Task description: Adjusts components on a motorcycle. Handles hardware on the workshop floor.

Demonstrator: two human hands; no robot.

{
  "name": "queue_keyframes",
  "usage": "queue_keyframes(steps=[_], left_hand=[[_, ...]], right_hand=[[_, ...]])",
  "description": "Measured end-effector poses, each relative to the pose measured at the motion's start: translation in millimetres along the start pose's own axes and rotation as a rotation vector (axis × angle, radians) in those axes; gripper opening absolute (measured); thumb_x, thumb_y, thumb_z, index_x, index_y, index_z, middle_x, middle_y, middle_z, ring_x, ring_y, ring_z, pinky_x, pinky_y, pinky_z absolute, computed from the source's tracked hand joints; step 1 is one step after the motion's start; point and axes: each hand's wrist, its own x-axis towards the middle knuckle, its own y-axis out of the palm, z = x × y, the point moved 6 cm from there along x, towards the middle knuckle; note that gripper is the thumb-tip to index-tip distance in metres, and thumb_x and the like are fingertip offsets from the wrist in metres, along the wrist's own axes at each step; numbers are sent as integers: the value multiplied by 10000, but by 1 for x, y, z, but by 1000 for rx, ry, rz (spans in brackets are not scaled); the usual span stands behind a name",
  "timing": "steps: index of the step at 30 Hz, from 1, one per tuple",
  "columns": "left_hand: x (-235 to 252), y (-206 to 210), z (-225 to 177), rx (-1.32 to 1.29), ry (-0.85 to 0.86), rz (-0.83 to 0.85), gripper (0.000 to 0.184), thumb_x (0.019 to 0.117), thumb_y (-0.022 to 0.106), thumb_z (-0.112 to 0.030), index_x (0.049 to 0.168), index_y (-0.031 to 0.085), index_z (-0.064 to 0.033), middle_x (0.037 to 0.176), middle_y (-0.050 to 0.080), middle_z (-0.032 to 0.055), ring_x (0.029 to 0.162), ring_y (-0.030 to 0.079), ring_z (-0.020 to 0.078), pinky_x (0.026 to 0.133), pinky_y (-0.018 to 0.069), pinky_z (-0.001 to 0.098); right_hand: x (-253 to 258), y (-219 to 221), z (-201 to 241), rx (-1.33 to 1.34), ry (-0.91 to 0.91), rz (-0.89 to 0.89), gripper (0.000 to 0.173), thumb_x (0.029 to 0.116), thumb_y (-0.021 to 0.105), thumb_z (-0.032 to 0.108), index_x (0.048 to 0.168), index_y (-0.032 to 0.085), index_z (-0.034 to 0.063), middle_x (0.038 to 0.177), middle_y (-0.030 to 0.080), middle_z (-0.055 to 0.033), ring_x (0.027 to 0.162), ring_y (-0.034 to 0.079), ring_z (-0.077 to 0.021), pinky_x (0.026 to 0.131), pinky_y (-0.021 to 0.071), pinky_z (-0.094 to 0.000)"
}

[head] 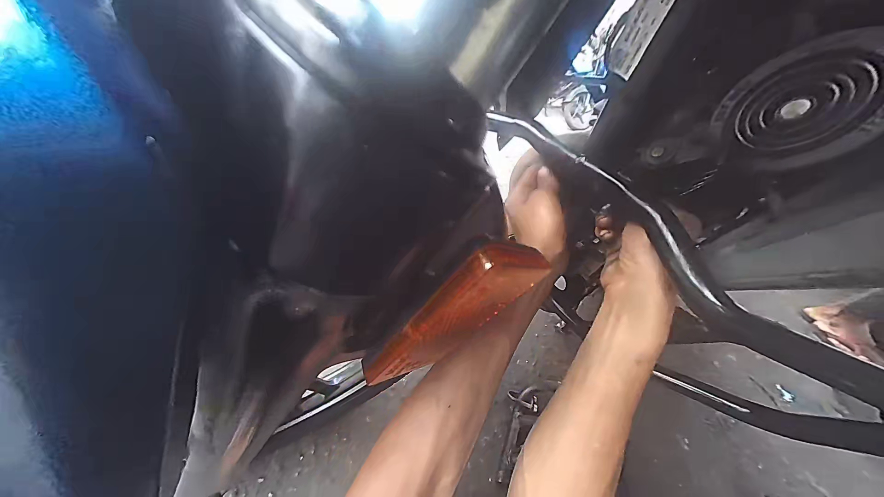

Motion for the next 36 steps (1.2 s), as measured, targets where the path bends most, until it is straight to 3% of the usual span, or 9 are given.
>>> queue_keyframes(steps=[2, 6, 15, 19, 26, 29, 31, 33, 36], left_hand=[[2, 3, -1, 5, -9, 9, 327, 1083, 432, -199, 1294, 642, -64, 1261, 650, 140, 1159, 624, 255, 931, 538, 486], [-1, -3, -6, -14, 84, 18, 312, 1066, 460, -121, 1278, 665, -21, 1421, 570, 113, 1255, 567, 207, 1014, 499, 411], [-6, -4, -14, -41, 99, 5, 326, 1070, 427, -32, 1344, 589, 39, 1355, 592, 182, 1212, 587, 215, 1034, 492, 365], [41, -25, 34, 72, 415, 176, 350, 1079, 467, -141, 1351, 577, 49, 1222, 671, 204, 1085, 694, 246, 913, 602, 408], [54, -27, 55, -34, 337, 165, 449, 965, 543, -61, 1410, 574, -16, 1310, 653, 184, 1138, 689, 273, 960, 589, 453], [13, -19, 16, -50, 452, 290, 431, 954, 481, -19, 1369, 551, 72, 1254, 660, 217, 1090, 691, 222, 913, 588, 381], [-38, -2, -37, -53, 129, 106, 323, 975, 447, 64, 1264, 591, 57, 1125, 648, 150, 959, 613, 138, 877, 512, 304], [-57, 2, -57, -8, 77, 96, 327, 1003, 399, 81, 1291, 553, 90, 1167, 620, 166, 974, 574, 119, 882, 484, 254], [-58, 4, -67, 41, 136, 80, 238, 1006, 443, 89, 1192, 581, 144, 1083, 628, 188, 926, 572, 115, 854, 484, 227]], right_hand=[[0, 0, 1, -2, -32, -1, 190, 1018, 619, 112, 828, 622, 111, 589, 622, 50, 465, 577, -35, 444, 503, -181], [-6, 2, 3, -3, -32, -11, 164, 1029, 607, 120, 865, 620, 106, 594, 633, 53, 465, 592, -37, 442, 515, -180], [-7, 3, 5, -75, -30, -15, 199, 1037, 591, 143, 841, 612, 122, 578, 618, 74, 443, 573, -22, 417, 495, -177], [-3, 1, 3, -102, -116, -3, 191, 1019, 616, 139, 828, 625, 130, 573, 612, 75, 434, 555, -26, 399, 469, -179], [6, -1, 5, -142, -189, -89, 118, 961, 693, 140, 856, 681, 89, 642, 626, 74, 495, 564, -7, 462, 497, -187], [0, 3, 17, -135, -215, -97, 172, 917, 687, 28, 772, 623, 96, 611, 593, 96, 504, 550, 24, 495, 500, -165], [8, 0, 12, -53, -220, -126, 207, 889, 708, 13, 734, 605, 104, 628, 609, 58, 564, 592, -19, 552, 530, -212], [14, 0, 9, -62, -173, -133, 144, 882, 735, 43, 799, 623, 80, 711, 627, 20, 681, 629, -63, 657, 558, -265], [50, -10, -28, 56, -298, 13, 144, 904, 724, 121, 794, 669, 47, 703, 667, -40, 638, 674, -144, 569, 584, -320]])
